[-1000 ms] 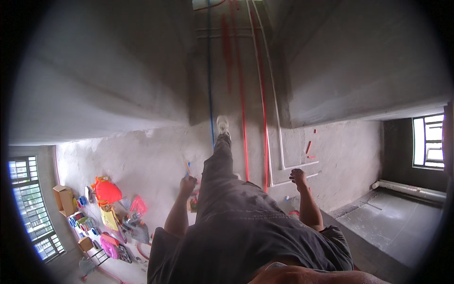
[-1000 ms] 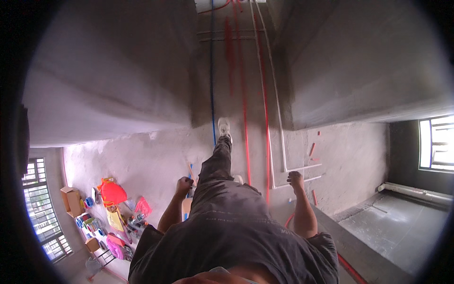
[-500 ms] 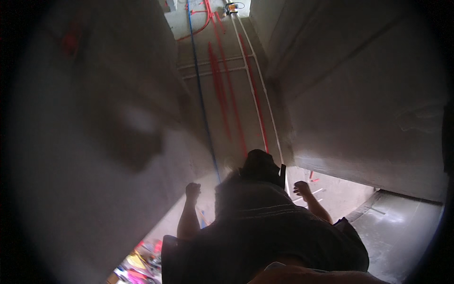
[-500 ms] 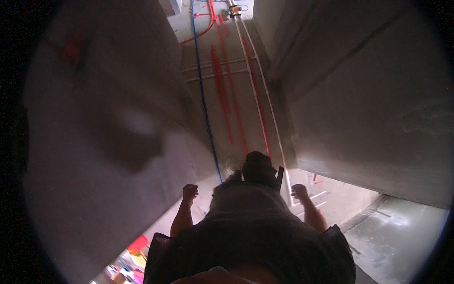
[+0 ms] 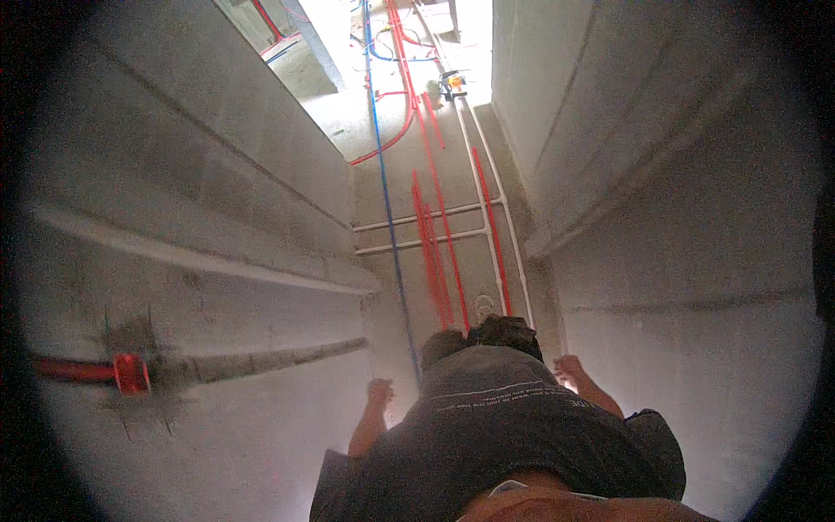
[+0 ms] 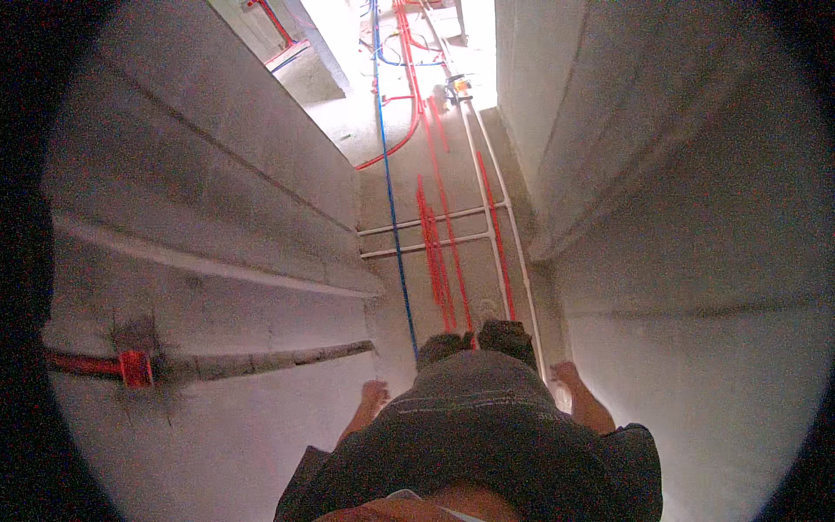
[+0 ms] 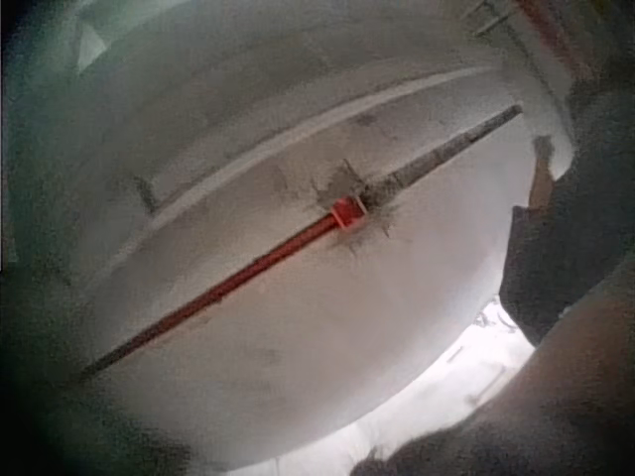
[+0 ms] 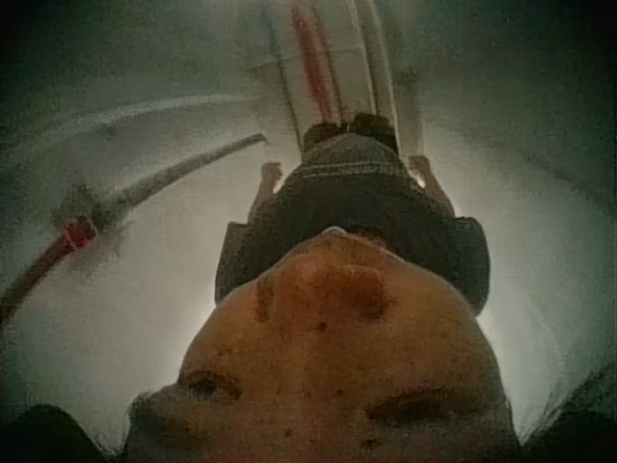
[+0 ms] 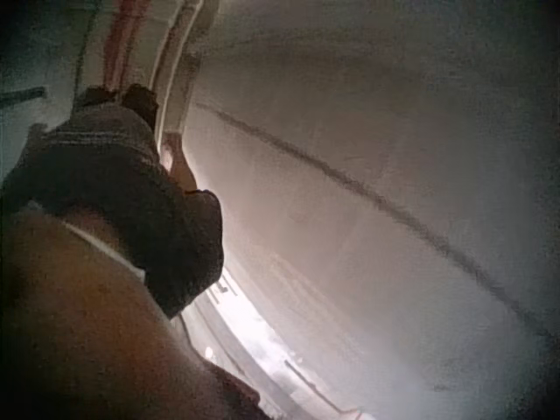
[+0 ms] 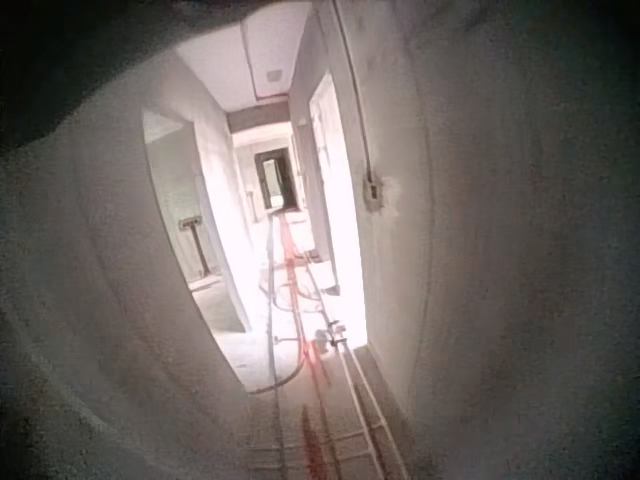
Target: The person arranges and aligns red and blue plastic pipes along the floor and walls of a construction site. They use a pipe cutter to trim a blue pipe and a hammer to adjust the placement of the pipes.
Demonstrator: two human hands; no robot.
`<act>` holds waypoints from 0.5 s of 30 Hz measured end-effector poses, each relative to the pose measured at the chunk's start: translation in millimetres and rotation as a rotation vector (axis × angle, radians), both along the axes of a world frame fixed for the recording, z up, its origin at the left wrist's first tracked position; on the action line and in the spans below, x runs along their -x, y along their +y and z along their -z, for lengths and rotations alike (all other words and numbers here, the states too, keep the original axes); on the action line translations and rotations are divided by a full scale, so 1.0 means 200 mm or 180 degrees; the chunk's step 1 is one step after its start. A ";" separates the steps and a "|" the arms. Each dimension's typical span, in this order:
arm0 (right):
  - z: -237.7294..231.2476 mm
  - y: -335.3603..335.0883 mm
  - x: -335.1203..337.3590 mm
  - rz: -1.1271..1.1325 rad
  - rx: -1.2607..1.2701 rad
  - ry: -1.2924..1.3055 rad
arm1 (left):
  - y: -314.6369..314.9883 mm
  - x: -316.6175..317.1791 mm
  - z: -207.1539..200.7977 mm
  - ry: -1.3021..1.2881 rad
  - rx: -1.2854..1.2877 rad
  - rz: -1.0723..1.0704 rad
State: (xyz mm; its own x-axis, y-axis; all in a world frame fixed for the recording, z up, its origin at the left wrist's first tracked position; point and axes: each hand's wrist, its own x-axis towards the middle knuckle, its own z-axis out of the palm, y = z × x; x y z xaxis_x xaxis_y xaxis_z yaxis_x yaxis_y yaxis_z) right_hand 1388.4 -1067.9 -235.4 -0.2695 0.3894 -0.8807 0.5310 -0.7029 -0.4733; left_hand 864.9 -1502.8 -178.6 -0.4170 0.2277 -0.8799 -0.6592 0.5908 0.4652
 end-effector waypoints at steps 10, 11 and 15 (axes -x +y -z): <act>-0.73 1.82 1.73 -0.0733 -0.1690 -0.0072 | 1.39 0.38 -0.24 0.1173 0.0577 0.2964; -0.81 1.96 1.88 -0.0576 -0.1583 -0.0099 | 1.55 0.52 -0.22 0.1040 0.0455 0.2554; -0.64 2.36 2.24 -0.0601 -0.1615 0.0122 | 2.16 1.10 -0.07 0.0966 0.0325 0.0943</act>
State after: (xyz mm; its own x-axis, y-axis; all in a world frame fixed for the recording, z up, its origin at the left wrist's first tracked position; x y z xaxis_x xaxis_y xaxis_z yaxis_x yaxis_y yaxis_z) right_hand 939.8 -596.3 -108.4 -0.4044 0.7048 -0.5829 0.6016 -0.2751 -0.7500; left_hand 645.6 -1070.1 -165.2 -0.5900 0.2945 -0.7518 -0.2967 0.7869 0.5411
